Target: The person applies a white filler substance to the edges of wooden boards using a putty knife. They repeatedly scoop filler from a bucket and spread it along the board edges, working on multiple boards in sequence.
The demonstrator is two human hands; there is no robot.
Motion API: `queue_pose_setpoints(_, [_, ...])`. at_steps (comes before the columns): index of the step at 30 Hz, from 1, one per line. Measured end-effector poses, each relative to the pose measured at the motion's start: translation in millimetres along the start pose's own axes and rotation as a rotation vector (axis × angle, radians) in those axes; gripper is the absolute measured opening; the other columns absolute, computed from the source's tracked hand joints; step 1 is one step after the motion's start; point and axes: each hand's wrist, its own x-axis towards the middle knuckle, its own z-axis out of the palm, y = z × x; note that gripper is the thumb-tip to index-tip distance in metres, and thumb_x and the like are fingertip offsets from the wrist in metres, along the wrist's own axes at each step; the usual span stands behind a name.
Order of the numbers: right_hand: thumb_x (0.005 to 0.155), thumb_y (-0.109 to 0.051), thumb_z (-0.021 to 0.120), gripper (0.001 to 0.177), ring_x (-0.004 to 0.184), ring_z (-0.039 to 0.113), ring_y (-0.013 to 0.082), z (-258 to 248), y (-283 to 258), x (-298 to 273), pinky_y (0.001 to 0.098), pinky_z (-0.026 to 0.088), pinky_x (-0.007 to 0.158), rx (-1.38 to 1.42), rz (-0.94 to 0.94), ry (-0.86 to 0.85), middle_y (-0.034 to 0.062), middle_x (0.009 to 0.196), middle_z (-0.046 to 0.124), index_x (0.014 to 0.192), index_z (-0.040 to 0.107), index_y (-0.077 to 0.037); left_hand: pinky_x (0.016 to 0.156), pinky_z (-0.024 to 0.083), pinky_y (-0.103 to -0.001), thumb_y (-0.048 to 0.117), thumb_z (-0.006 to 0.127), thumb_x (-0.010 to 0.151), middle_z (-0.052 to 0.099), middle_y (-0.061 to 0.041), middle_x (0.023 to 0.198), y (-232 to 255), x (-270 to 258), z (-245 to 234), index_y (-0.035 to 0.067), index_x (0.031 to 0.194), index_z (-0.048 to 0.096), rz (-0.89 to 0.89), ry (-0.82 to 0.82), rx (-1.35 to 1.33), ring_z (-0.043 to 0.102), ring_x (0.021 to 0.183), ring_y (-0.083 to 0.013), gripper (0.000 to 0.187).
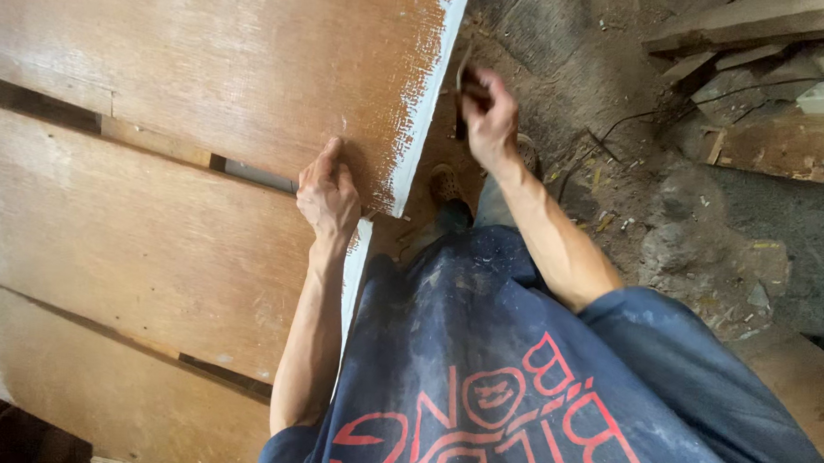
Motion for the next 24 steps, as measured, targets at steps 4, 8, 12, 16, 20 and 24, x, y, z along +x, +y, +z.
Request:
queue_pose_setpoints(4, [0.1, -0.003, 0.063, 0.028, 0.1, 0.074, 0.0323, -5, -11, 57, 0.0395, 0.069, 0.081, 0.053, -0.056, 0.023, 0.0212, 0.116, 0.071, 0.127, 0.059, 0.0, 0.103, 0.051, -0.044, 0.007, 0.061, 0.095, 0.073, -0.012, 0.128, 0, -3, 3, 0.014, 0.131, 0.069, 0.005, 0.019, 0.01, 0.066, 0.117, -0.0319, 0.037])
queue_pose_setpoints(8, [0.1, -0.003, 0.056, 0.023, 0.102, 0.075, 0.0293, 11, -5, 52, 0.0367, 0.065, 0.079, -0.014, -0.117, 0.029, 0.0192, 0.119, 0.071, 0.122, 0.06, -0.003, 0.102, 0.052, -0.043, 0.007, 0.061, 0.097, 0.073, -0.011, 0.125, 1, -1, 4, 0.015, 0.13, 0.07, -0.007, 0.028, 0.013, 0.067, 0.116, -0.0314, 0.035])
queue_pose_setpoints(12, [0.097, 0.0, 0.048, 0.025, 0.092, 0.074, 0.0287, 11, 6, 9, 0.0361, 0.066, 0.067, 0.111, -0.02, -0.034, 0.0193, 0.111, 0.071, 0.117, 0.063, -0.004, 0.101, 0.052, -0.043, 0.007, 0.061, 0.096, 0.074, -0.011, 0.124, 2, -2, 3, 0.015, 0.13, 0.07, -0.038, 0.017, -0.016, 0.067, 0.115, -0.0309, 0.036])
queue_pose_setpoints(16, [0.104, -0.001, 0.058, 0.019, 0.1, 0.073, 0.0295, -5, 4, 26, 0.0378, 0.069, 0.079, 0.052, -0.087, -0.026, 0.0205, 0.114, 0.072, 0.123, 0.062, -0.003, 0.101, 0.052, -0.042, 0.006, 0.062, 0.092, 0.073, -0.012, 0.125, 2, -2, 3, 0.014, 0.129, 0.07, -0.021, 0.035, -0.021, 0.067, 0.116, -0.0322, 0.038])
queue_pose_setpoints(20, [0.1, -0.002, 0.059, 0.024, 0.092, 0.074, 0.0256, -9, -5, 66, 0.0358, 0.069, 0.069, 0.021, -0.062, -0.001, 0.018, 0.113, 0.071, 0.123, 0.059, -0.007, 0.103, 0.051, -0.042, 0.007, 0.062, 0.095, 0.073, -0.012, 0.127, 2, -3, 5, 0.014, 0.129, 0.07, -0.012, 0.045, -0.013, 0.067, 0.117, -0.0319, 0.036])
queue_pose_setpoints(24, [0.108, -0.011, 0.05, 0.018, 0.093, 0.074, 0.0249, 6, -5, 37, 0.037, 0.064, 0.064, 0.148, 0.216, 0.018, 0.0173, 0.114, 0.075, 0.118, 0.064, -0.005, 0.103, 0.051, -0.043, 0.007, 0.061, 0.095, 0.073, -0.012, 0.127, 1, -3, 5, 0.014, 0.13, 0.07, -0.016, 0.044, -0.031, 0.066, 0.118, -0.0318, 0.036])
